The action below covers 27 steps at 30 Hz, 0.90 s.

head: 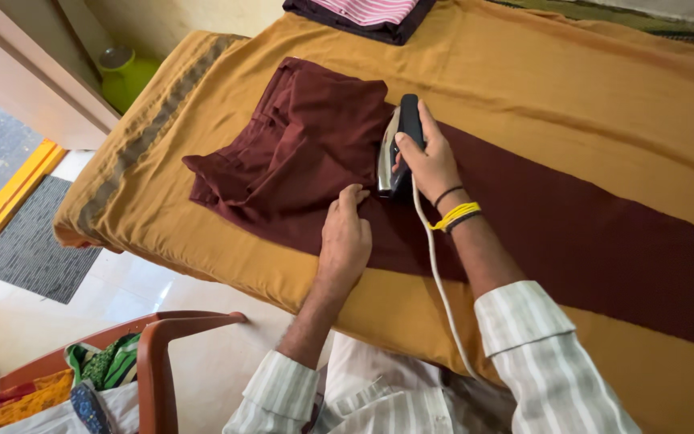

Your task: The person irons trousers on a padded surface, smoothing the fabric by hand and using an iron on the legs and waist area before folding the garment.

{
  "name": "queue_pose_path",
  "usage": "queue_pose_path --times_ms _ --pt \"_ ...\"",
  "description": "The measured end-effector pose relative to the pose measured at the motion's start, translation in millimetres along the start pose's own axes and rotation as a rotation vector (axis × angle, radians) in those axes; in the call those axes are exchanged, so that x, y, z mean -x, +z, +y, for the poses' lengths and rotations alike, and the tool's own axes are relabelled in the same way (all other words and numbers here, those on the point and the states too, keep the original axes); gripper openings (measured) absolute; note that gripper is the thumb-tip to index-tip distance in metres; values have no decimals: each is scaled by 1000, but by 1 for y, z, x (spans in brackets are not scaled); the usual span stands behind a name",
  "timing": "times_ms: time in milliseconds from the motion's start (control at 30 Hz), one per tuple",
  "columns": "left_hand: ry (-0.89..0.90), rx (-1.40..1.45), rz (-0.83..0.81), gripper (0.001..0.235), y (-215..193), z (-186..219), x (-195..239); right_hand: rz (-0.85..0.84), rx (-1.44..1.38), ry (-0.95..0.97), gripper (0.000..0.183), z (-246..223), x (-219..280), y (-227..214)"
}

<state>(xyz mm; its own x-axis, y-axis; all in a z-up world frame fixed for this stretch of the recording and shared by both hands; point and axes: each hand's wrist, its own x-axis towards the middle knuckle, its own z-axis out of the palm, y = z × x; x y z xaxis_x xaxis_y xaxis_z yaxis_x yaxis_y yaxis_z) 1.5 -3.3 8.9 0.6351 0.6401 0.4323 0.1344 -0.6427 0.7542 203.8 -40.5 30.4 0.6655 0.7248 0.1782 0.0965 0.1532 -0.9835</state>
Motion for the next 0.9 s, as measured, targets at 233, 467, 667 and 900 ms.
queue_pose_path --times_ms 233,467,667,900 --pt "66 -91 -34 62 1 2 -2 -207 245 89 73 -40 68 -37" --pt "94 -106 -39 60 4 1 3 -63 302 96 65 -29 46 -41" --pt "110 -145 -16 53 8 -1 1 -41 227 77 66 -16 -13 -52" --pt "89 -217 32 47 12 -4 3 -414 443 165 71 -54 51 -102"
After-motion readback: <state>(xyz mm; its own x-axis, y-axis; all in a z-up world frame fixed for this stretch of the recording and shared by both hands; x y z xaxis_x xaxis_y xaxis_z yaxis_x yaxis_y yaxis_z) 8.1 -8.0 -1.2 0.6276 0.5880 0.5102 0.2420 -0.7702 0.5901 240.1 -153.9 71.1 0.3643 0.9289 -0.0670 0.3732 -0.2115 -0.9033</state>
